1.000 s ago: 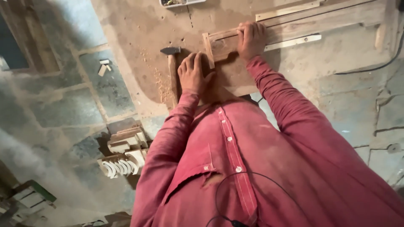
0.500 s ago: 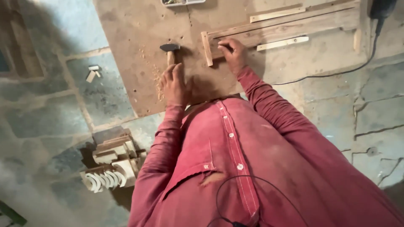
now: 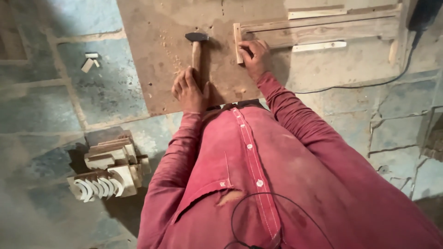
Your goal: The person assembles a wooden frame on a workbench, positioning small wood pieces and driving nails with a hammer. They pick fasteners from a plastic container, hold the frame steady, hammer pieces into place, and reposition the assembly across the bench.
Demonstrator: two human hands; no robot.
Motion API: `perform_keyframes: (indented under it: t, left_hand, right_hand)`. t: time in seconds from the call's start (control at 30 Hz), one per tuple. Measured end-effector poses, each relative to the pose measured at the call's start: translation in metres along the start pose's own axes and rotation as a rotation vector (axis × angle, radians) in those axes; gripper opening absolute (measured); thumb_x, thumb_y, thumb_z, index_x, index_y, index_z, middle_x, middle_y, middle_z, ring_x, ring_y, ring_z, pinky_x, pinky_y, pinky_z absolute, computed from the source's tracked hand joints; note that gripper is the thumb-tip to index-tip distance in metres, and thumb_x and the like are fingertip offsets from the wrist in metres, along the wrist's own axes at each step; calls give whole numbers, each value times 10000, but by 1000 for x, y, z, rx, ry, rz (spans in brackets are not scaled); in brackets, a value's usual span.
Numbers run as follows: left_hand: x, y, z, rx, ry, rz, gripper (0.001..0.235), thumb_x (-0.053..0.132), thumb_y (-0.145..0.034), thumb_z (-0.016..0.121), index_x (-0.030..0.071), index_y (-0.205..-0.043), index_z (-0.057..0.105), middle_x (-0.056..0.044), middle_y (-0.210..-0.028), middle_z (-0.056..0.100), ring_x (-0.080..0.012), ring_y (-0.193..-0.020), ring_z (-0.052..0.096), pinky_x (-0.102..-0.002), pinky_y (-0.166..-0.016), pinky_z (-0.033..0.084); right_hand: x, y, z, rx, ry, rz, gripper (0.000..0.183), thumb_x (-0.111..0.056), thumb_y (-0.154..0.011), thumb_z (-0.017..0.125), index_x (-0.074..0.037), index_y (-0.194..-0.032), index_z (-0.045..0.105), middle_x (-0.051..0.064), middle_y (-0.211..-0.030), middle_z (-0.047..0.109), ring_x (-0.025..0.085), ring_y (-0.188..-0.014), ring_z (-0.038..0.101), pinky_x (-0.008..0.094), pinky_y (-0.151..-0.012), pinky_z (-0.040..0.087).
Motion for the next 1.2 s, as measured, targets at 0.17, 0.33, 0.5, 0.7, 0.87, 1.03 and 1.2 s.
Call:
perform_keyframes:
  t: [0.17,0.33,0.5,0.7,0.87,1.03,1.2]
  left_hand:
    - [-14,-3,11,-154,-42,-38,762,360,-909,773,108,-1547,441,-135,-1320,583,-353,-1226,560,-496,-1035,444]
    - [-7,-23,0,-173,-18,-48,581,287,-841,757,124,-1354,538,-151,-1109,672,-370,-970,657,-490,-779,526]
    - [-27,-33,25,-526,405,-383,338,228,-919,721,69,-1201,625,-128,-899,703,-289,-801,696,-434,-735,559]
    - [24,-31,-14,-526,632,-331,416,227,-961,620,80,-1334,508,-159,-828,690,-349,-668,712,-461,-614,575]
    - [42,-15,-2,-550,279,-46,419,242,-994,602,119,-1383,508,-264,-963,706,-493,-828,674,-581,-675,507]
    - [35,-7,17,-575,227,-24,409,253,-995,586,147,-1376,483,-269,-981,707,-502,-831,668,-595,-667,505]
    - [44,-9,16,-546,226,-15,405,244,-998,575,145,-1377,470,-273,-992,705,-513,-807,657,-607,-638,495]
  right_hand:
    - [6,9,8,71,72,135,333,-127,-848,838,-130,-1147,690,91,-953,683,303,-924,644,420,-831,529]
    - [9,13,11,102,27,161,305,-122,-867,825,-134,-1124,660,55,-954,709,300,-936,645,430,-856,520]
    - [15,19,15,134,35,159,332,-128,-875,825,-105,-1144,630,64,-939,701,316,-922,634,433,-851,509]
    - [27,26,27,159,-209,295,250,-108,-929,773,-77,-1077,573,72,-899,657,271,-822,685,405,-785,546]
    - [17,25,21,187,-92,142,266,-23,-895,769,-72,-1058,565,118,-997,631,341,-931,620,438,-807,525]
    - [29,30,29,238,-56,135,318,-1,-833,732,-75,-1085,553,120,-1007,617,342,-938,614,445,-817,523]
    - [42,37,41,224,-123,223,365,-25,-850,749,-57,-1150,543,127,-1020,612,321,-912,629,420,-793,540]
Point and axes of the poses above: each hand's wrist, its own y-axis away from the middle knuckle, its own z-axis out of the palm, x = y × z, the point moved 1 cm from there along -y, towards the middle knuckle
